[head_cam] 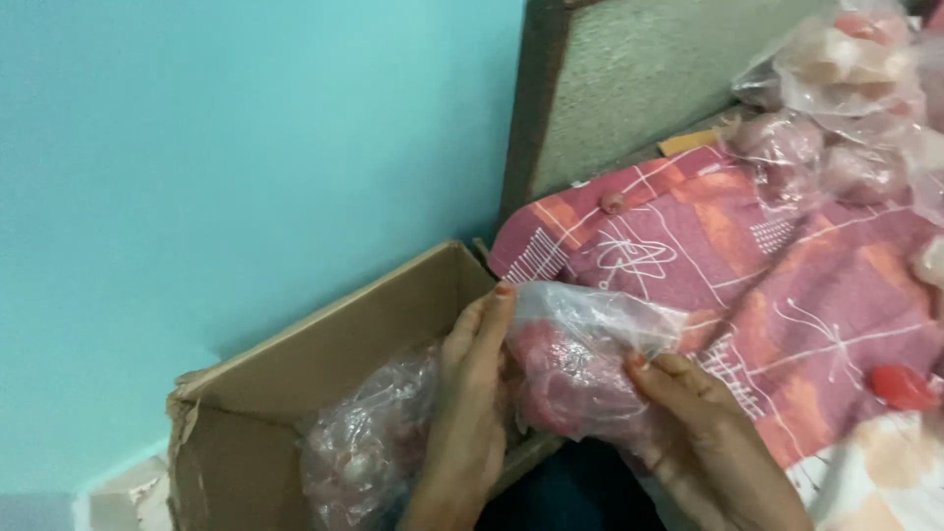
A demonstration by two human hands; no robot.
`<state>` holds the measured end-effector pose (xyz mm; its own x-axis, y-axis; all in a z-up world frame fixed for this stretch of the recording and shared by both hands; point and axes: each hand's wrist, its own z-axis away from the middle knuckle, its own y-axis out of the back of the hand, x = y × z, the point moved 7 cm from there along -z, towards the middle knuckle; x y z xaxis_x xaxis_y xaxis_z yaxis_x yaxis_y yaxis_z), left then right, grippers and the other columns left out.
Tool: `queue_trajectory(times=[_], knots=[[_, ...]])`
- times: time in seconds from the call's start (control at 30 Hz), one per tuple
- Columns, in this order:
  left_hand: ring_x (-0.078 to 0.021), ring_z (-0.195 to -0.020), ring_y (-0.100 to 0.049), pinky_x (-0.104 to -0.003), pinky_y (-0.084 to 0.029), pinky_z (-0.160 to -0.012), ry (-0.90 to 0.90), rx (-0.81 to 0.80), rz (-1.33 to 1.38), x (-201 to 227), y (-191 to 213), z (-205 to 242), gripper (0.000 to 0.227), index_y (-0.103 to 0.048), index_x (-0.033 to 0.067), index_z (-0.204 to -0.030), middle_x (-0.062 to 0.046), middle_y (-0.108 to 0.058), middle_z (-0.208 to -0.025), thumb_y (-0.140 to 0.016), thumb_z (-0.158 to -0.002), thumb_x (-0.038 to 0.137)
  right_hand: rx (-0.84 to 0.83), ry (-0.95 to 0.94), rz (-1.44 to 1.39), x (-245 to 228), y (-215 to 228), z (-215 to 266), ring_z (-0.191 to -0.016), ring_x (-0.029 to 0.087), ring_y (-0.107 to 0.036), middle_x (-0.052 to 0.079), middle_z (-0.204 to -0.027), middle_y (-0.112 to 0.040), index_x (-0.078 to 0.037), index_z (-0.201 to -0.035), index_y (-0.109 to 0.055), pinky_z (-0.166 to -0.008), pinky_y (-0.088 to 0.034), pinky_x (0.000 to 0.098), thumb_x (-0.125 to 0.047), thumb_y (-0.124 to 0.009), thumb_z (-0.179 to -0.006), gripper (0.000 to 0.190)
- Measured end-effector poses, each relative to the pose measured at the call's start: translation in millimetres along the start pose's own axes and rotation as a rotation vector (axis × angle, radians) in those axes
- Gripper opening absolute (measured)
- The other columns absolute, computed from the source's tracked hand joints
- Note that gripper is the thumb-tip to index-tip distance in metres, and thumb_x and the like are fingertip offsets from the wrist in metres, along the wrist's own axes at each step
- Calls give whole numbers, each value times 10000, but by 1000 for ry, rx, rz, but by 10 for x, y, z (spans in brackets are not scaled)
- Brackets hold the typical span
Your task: The person picks up plastic bags containing candles from a bed, puts some bags into a cardboard box, and seals others by hand.
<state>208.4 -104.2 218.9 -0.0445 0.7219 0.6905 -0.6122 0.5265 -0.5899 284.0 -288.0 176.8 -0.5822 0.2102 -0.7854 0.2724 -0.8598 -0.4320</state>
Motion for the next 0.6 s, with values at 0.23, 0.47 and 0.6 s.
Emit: queue_trajectory(times=[0.23, 0.47, 0.6], knots=[[-178, -986, -695, -415, -591, -811, 79, 207, -82, -180, 1161, -121, 397, -605, 135, -1247, -41, -706, -1104, -572, -966, 412, -154, -232, 76, 756, -642, -608, -973, 224, -725, 121, -1109, -729, 14, -1190, -656, -879, -606, 402, -204, -543, -984, 321], [-149, -941, -654, -395, -534, -761, 182, 403, -256, -876, 2050, -625, 289, -661, 142, -1196, -18, -693, -1046, -576, -995, 332, -76, -408, 286, 1535, -361, -1251, -951, 223, -716, 102, -1051, -743, -19, -1210, -654, -864, -598, 422, -252, -438, -1029, 366], [-142, -957, -667, -411, -564, -825, 288, 495, -284, -1126, 2213, -842, 285, -649, 195, -1228, 4, -694, -1053, -547, -1012, 351, 16, -375, 506, 1797, 12, -1622, -851, 197, -626, 83, -961, -669, -35, -1172, -698, -773, -557, 376, -322, -488, -1052, 376]])
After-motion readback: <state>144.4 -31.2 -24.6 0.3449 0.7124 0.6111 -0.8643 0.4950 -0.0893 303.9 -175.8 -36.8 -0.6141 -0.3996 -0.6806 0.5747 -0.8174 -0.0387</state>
